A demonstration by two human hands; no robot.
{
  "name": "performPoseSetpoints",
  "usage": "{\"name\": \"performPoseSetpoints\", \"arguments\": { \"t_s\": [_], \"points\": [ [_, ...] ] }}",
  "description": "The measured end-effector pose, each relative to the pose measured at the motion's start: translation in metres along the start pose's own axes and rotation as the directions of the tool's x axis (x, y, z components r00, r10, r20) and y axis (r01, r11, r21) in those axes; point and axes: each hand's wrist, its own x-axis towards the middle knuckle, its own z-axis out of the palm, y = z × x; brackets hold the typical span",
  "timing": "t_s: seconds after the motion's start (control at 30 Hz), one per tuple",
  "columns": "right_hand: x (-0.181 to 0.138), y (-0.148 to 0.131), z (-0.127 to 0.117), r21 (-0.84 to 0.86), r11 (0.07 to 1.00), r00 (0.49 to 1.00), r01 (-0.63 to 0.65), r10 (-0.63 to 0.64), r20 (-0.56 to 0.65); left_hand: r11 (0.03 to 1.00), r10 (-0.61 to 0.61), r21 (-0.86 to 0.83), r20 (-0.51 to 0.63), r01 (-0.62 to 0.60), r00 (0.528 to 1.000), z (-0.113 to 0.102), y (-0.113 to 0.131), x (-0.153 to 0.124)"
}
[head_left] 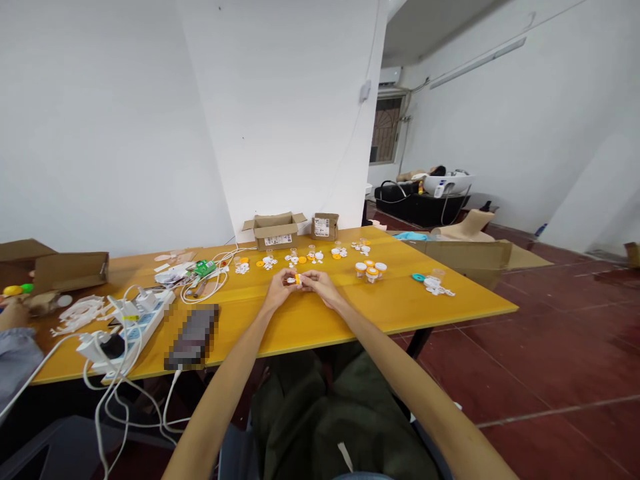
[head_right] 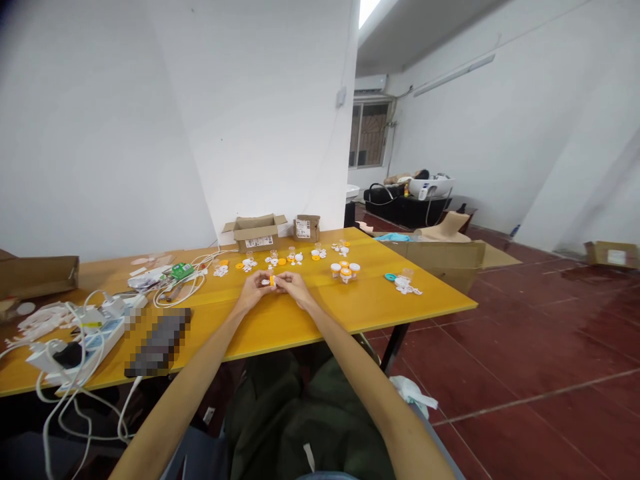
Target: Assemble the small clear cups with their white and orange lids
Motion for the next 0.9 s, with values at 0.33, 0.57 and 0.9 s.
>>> {"name": "performPoseSetpoints", "arguments": {
  "t_s": [0.33,0.57,0.9],
  "points": [
    [0.0002,-0.0009,0.0019,-0.034,0.999,1.000,0.008,-0.008,0.016,0.997,0.041,0.063,-0.011,-0.041,0.999,-0.0004,-0.0017,0.0003],
    [-0.0001,-0.0003,0.0021,-0.075,0.997,0.999,0.027,-0.026,0.018,0.996,0.048,0.077,0.001,-0.048,0.999,-0.0017,-0.0065,0.0015],
    [-0.0020,-0.0026,0.0054,-0.195,0.980,0.999,0.049,-0.046,0.023,0.995,0.053,0.090,0.007,-0.053,0.999,0.0002,-0.0032,-0.0005]
  ]
}}
